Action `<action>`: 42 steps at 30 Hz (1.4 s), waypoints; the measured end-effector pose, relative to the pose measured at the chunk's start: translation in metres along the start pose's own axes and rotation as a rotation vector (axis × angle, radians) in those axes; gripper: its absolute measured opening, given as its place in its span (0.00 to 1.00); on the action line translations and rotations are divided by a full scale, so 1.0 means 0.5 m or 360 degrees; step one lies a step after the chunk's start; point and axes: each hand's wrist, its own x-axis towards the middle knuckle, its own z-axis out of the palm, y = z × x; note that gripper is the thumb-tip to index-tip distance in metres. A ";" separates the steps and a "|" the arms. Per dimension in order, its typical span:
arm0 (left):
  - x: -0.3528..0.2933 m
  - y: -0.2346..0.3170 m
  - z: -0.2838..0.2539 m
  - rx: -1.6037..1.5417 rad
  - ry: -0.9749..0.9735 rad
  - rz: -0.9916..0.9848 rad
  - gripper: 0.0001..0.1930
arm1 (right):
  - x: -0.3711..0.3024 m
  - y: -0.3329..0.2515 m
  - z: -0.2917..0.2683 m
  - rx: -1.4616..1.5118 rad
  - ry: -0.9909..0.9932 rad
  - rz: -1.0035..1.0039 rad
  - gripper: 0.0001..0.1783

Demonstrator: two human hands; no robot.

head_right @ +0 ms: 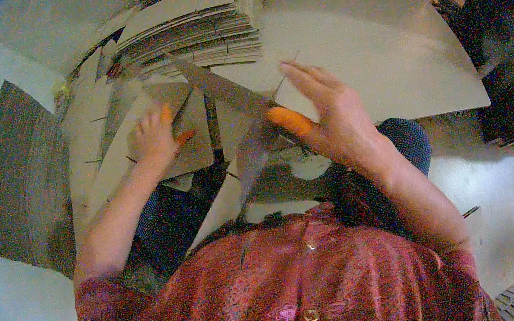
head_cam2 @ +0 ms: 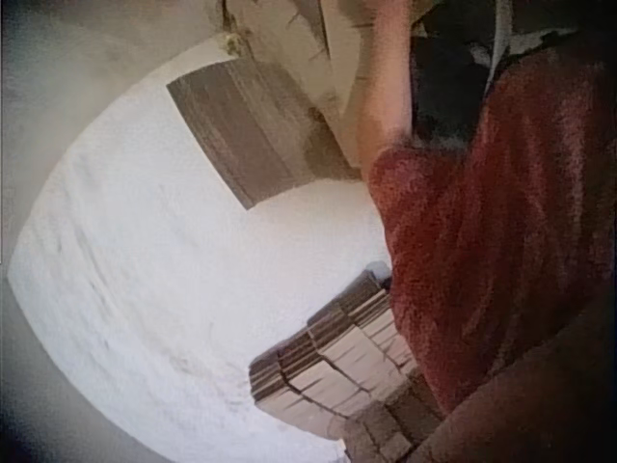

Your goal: The person sits on the floor and repeatedly picks up flat cardboard sheets, folds them along pre-scored lines to form partitioned dividers, and stacks the finished units on the floor.

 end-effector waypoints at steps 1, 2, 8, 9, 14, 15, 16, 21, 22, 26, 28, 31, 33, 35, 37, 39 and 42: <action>-0.019 -0.035 0.033 0.0055 -0.0128 -0.0102 0.27 | 0.027 -0.011 0.016 -0.0162 -0.0026 -0.0115 0.28; -0.037 -0.067 0.064 0.0111 -0.0254 -0.0205 0.25 | 0.051 -0.021 0.030 -0.0324 -0.0050 -0.0233 0.26; 0.005 -0.136 0.081 -0.0230 -0.0702 -0.0340 0.12 | 0.108 -0.004 0.086 -0.0419 -0.0652 0.0225 0.12; 0.008 -0.148 0.089 -0.0286 -0.0584 -0.0338 0.10 | 0.105 -0.003 0.085 -0.0382 -0.0609 0.0238 0.11; 0.090 -0.160 0.040 -0.0969 -0.0770 -0.0448 0.12 | 0.051 -0.004 0.066 -0.0002 -0.0123 0.0086 0.09; 0.108 -0.148 0.023 -0.1048 -0.0784 -0.0410 0.12 | 0.047 -0.005 0.062 -0.0014 -0.0041 0.0012 0.09; 0.124 -0.122 -0.005 -0.1118 -0.0819 -0.0425 0.12 | 0.043 -0.006 0.057 -0.0024 0.0043 -0.0059 0.09; 0.128 0.029 -0.088 -0.1447 -0.0950 -0.0083 0.14 | 0.047 -0.026 0.048 -0.0131 -0.0134 0.0125 0.09; 0.129 0.060 -0.113 -0.1581 -0.1051 -0.0048 0.14 | 0.043 -0.011 0.049 -0.0159 -0.0153 0.0125 0.09; 0.131 0.081 -0.179 -0.2129 -0.1267 -0.0395 0.16 | 0.033 0.004 0.039 -0.0300 -0.0374 0.0159 0.08; 0.127 0.044 -0.125 -0.2029 -0.0755 -0.0255 0.18 | 0.023 0.026 0.031 -0.0165 -0.0398 0.0208 0.10; 0.111 -0.076 -0.007 -0.0988 -0.0275 -0.0380 0.26 | 0.036 0.010 0.027 -0.0322 -0.0583 0.0373 0.24; 0.100 -0.162 0.026 -0.0075 -0.0120 -0.0569 0.31 | 0.046 0.020 0.029 -0.0473 -0.0684 0.0308 0.30; 0.041 -0.267 0.097 0.0496 -0.0049 -0.0827 0.32 | 0.058 0.019 0.041 -0.0530 -0.0759 0.0210 0.32; 0.011 -0.351 0.130 0.0434 -0.0211 -0.0974 0.28 | 0.066 0.019 0.048 -0.0600 -0.0788 0.0154 0.32; 0.006 -0.404 0.129 0.0027 -0.0713 -0.0999 0.23 | 0.065 0.026 0.048 -0.0656 -0.0784 0.0106 0.30; -0.020 -0.456 0.145 -0.0147 -0.0459 -0.1028 0.16 | 0.063 0.030 0.061 -0.0580 -0.0746 0.0082 0.27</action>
